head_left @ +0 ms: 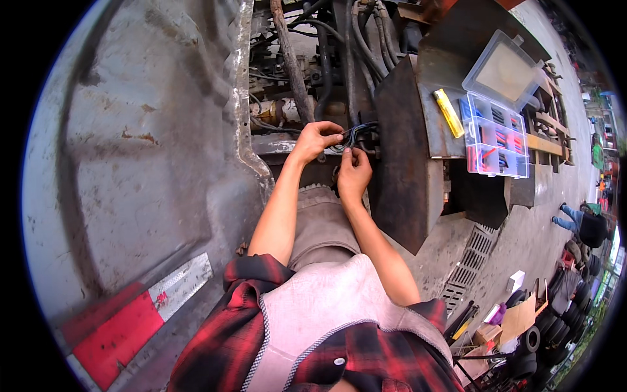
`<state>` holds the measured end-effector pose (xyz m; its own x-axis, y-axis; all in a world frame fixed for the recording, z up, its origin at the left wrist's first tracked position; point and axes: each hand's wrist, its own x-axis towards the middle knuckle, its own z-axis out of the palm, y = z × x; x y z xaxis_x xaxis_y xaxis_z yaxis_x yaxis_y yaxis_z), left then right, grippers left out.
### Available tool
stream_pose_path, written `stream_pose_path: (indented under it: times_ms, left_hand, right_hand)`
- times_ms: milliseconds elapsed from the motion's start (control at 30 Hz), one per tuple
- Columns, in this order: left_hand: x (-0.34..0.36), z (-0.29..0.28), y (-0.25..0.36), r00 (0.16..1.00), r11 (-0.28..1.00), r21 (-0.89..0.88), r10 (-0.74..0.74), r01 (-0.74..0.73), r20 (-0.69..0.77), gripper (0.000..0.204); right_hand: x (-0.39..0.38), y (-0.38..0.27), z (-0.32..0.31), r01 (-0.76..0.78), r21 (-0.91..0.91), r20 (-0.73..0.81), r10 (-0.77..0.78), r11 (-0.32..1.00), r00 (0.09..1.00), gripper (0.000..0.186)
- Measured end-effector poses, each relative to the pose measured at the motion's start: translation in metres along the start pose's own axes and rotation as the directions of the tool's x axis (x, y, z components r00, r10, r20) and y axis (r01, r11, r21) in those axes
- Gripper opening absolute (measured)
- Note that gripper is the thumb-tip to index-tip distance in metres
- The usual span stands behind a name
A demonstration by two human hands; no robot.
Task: The person wires a control box in the vehicle cab, then takes a kit of electrical connectors to the rear chassis to strip and connect wires by hand.
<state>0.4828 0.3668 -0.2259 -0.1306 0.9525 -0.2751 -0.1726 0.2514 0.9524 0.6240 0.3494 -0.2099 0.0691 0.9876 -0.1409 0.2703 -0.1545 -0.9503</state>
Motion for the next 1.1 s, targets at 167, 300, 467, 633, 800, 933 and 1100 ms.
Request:
stream_pose_path:
  times_ms: [167,300,467,633,800,933,1100]
  left_hand:
    - [0.002,0.004,0.002,1.0,0.998,-0.057,-0.013,0.012,-0.009,0.022]
    - [0.003,0.006,0.005,0.998,0.992,-0.112,0.055,-0.059,-0.037,0.02]
    - [0.009,0.013,0.002,0.988,0.962,-0.264,0.026,-0.065,-0.15,0.019]
    - [0.011,0.012,0.002,0.988,0.947,-0.318,-0.088,0.044,-0.127,0.019]
    - [0.007,0.005,0.011,0.992,0.943,-0.321,-0.112,0.088,-0.059,0.022]
    - [0.005,0.003,0.02,0.982,0.953,-0.285,-0.14,0.1,-0.124,0.021]
    - [0.007,0.009,0.023,0.957,0.971,-0.211,-0.162,0.111,-0.241,0.021]
  right_hand:
    - [0.002,0.007,-0.004,-0.016,-0.019,-0.049,0.015,1.0,0.999,0.018]
    - [0.003,0.002,-0.006,-0.007,-0.056,-0.069,0.004,0.998,0.998,0.017]
    - [0.004,-0.004,-0.008,0.026,-0.112,-0.066,-0.033,0.993,0.997,0.017]
    - [0.004,-0.005,-0.013,0.038,-0.124,-0.054,-0.045,0.992,0.998,0.016]
    - [0.003,-0.002,-0.013,0.029,-0.088,-0.05,-0.034,0.996,0.998,0.016]
    - [0.005,0.002,-0.013,0.024,-0.103,-0.053,-0.029,0.994,0.998,0.016]
    - [0.005,0.005,-0.014,0.03,-0.115,-0.068,-0.038,0.993,0.997,0.016]
